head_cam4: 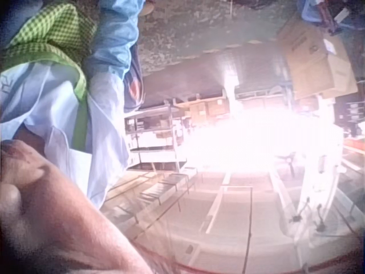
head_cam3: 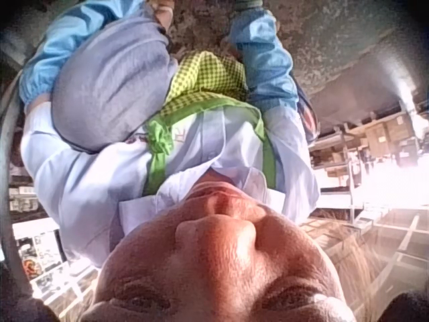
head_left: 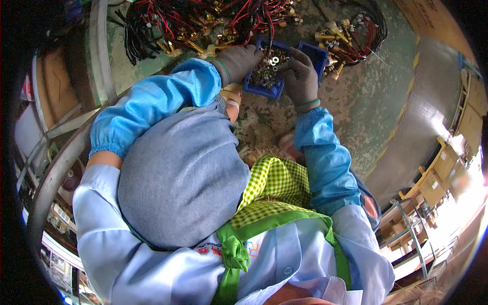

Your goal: The person sorts and inspects small electronic wire harness components by hand, using a small plastic bin.

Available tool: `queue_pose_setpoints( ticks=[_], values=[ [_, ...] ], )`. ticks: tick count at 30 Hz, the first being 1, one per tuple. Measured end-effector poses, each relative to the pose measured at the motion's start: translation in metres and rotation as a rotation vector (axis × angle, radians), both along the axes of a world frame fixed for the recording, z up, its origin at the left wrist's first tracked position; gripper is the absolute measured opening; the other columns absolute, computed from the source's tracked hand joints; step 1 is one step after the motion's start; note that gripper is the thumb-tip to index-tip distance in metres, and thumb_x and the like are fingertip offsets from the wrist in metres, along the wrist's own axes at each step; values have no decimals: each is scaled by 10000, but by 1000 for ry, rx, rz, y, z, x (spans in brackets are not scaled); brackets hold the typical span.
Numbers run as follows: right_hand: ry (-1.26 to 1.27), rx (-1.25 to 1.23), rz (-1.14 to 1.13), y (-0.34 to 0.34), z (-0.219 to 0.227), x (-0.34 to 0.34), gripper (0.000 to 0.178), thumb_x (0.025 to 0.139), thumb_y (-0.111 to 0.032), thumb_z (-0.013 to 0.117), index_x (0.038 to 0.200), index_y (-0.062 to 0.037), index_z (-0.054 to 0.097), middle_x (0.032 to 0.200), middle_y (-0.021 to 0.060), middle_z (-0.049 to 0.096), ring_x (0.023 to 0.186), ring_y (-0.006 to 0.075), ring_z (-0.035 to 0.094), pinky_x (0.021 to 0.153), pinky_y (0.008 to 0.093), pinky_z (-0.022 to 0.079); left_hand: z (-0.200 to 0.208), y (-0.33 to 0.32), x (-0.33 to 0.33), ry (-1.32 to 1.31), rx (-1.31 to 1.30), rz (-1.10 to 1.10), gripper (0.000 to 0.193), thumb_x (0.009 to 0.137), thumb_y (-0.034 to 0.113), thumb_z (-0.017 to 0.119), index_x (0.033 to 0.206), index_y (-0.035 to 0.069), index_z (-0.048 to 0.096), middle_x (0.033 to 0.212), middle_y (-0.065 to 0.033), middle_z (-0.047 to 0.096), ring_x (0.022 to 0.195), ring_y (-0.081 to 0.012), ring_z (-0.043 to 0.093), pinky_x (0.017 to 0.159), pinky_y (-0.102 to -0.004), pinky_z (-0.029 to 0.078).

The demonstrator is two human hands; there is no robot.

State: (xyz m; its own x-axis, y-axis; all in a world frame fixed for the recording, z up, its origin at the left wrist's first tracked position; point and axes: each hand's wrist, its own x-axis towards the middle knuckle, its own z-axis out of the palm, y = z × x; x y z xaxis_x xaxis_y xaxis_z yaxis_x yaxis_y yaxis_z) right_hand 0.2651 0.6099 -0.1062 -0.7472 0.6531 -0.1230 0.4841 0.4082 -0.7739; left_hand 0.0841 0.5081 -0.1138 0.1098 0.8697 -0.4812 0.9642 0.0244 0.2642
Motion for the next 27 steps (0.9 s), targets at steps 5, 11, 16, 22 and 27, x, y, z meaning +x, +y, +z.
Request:
queue_pose_setpoints(
  ticks=[5,11,16,22,27],
  values=[
    [-98,-35,2,-17,1,-9,225,752,-8,545,947,-43,653,1230,151,503,1064,326,535,853,386,503,-1,3,3,-34,102,-23,389,792,70,531,1171,52,446,1016,-166,526,815,-304,627,617,-391,543],
    [-123,-69,-87,-10,1,-6,286,721,11,563,983,-72,640,1228,136,494,1103,324,509,882,387,491,-8,-6,2,-8,105,-29,371,792,71,526,1152,28,447,1003,-158,525,819,-292,626,611,-387,539],
    [-190,-21,-17,-12,-8,-7,333,694,-18,581,1016,-91,624,1233,134,491,1093,323,518,875,377,492,-7,-2,3,37,130,-61,365,789,86,525,1139,18,448,978,-135,526,774,-272,623,567,-384,526],
    [-94,-303,-96,-10,-20,-5,322,731,-66,589,1051,-49,618,1207,145,513,1032,321,554,844,376,490,-16,-8,13,209,275,-149,359,765,105,543,1099,8,454,924,-137,532,731,-256,612,547,-371,512],
    [-140,-369,-47,-16,-14,-11,303,768,-123,594,1056,-29,609,1145,142,554,978,319,584,831,372,490,-14,-7,15,201,298,-167,300,776,99,548,1044,-8,468,895,-132,540,719,-249,620,543,-369,518]
  ],
)
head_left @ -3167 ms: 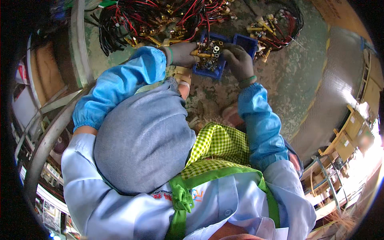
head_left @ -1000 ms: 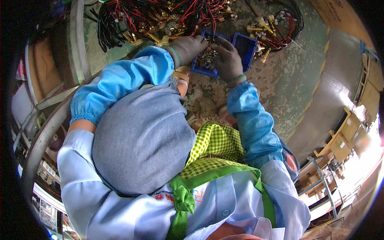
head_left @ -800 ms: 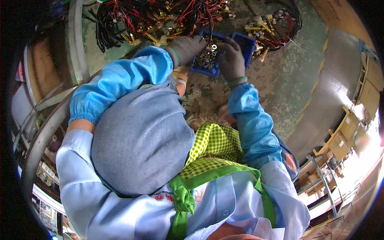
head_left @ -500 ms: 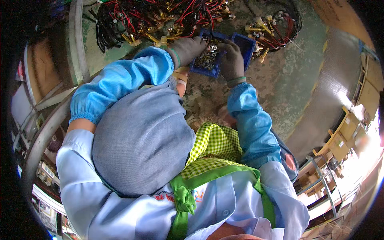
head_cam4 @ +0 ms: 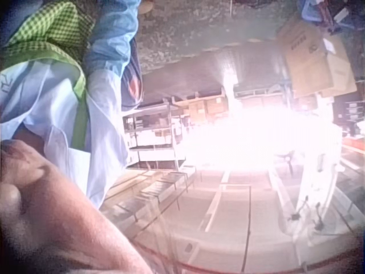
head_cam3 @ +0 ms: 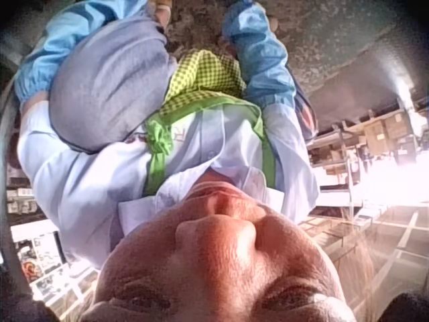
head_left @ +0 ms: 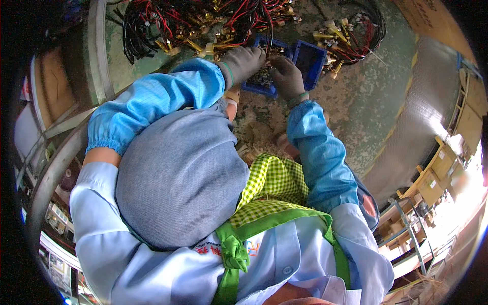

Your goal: The person sorts and inspects small electronic wire harness components by hand, using a small plastic bin.

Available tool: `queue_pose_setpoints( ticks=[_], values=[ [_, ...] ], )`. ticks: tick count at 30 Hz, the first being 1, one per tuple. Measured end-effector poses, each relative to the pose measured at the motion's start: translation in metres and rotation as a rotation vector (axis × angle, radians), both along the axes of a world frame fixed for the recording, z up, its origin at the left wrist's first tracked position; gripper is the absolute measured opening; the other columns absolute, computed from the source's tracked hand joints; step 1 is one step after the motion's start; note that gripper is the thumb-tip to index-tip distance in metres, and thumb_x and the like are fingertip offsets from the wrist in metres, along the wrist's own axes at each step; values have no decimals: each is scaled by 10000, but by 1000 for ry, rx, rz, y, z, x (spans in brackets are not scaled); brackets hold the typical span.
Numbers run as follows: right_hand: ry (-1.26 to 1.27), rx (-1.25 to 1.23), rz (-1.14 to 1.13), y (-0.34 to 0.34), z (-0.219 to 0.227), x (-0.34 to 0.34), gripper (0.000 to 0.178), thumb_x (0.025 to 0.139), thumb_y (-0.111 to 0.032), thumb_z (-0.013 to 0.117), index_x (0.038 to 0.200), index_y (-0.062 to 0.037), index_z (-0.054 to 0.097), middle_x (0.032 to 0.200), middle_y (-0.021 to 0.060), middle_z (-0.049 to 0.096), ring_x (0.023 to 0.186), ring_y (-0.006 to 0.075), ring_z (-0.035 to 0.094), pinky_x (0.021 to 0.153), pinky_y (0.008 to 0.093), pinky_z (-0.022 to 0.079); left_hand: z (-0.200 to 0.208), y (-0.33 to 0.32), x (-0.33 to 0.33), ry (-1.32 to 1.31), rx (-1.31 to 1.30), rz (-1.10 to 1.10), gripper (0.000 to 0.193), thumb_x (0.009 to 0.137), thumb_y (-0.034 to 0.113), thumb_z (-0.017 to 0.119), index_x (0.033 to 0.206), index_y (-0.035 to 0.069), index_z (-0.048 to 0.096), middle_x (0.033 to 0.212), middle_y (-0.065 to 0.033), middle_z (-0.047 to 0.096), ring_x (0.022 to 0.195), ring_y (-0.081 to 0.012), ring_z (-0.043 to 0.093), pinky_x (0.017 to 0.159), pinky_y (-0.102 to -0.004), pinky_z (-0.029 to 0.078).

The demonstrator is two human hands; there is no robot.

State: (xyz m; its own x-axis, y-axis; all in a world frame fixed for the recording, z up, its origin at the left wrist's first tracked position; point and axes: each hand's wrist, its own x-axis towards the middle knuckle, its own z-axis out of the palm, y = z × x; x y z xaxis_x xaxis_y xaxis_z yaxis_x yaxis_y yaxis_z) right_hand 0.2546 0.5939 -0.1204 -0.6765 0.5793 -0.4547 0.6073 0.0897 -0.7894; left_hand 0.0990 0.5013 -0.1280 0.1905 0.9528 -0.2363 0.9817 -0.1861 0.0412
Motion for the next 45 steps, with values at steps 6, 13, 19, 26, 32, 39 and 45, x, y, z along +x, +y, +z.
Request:
queue_pose_setpoints(
  ticks=[6,13,19,26,32,39,45],
  values=[
    [29,115,34,-4,5,6,291,767,-141,601,1032,-20,607,1084,159,575,954,325,592,771,373,496,-3,9,0,-23,-37,-14,241,785,109,549,986,-12,494,896,-146,555,723,-271,633,552,-365,521],
    [-7,274,52,43,-6,5,310,798,-215,621,1042,-28,583,1078,186,566,954,339,583,781,387,492,-6,3,-20,-260,-125,100,342,767,103,577,1094,33,507,1020,-151,535,840,-295,613,682,-380,518],
    [-167,765,265,132,-42,-32,531,817,-424,599,1200,-74,482,1124,239,535,959,364,586,767,410,526,15,-39,-93,-362,56,480,481,752,160,608,1216,147,482,1206,-133,474,1106,-336,468,919,-433,429],
    [-530,803,531,130,-68,-78,449,823,-393,571,1162,-101,535,1122,183,557,912,372,595,764,453,523,2,-27,-97,-101,-186,633,612,782,137,555,1349,172,330,1341,-153,367,1178,-360,421,946,-447,423],
    [-341,877,492,147,22,-69,342,831,-320,553,1076,-83,588,885,163,639,851,324,627,714,413,523,50,-12,-78,-306,299,537,492,820,233,553,1265,67,426,1141,-180,518,1014,-338,535,847,-433,460],
    [42,-1072,-352,39,30,-22,322,901,-265,475,1090,-16,554,951,72,625,812,192,603,665,312,507,28,-4,2,-2009,-578,932,449,865,416,559,1140,64,518,967,-86,594,799,-204,606,734,-349,506],
    [269,-876,-484,-2,3,-6,409,863,-257,584,1179,-12,499,1022,62,596,869,195,599,689,266,500,42,-3,6,-1801,-391,1071,440,879,381,554,1151,37,511,976,-84,593,909,-173,573,791,-316,476]
  ],
)
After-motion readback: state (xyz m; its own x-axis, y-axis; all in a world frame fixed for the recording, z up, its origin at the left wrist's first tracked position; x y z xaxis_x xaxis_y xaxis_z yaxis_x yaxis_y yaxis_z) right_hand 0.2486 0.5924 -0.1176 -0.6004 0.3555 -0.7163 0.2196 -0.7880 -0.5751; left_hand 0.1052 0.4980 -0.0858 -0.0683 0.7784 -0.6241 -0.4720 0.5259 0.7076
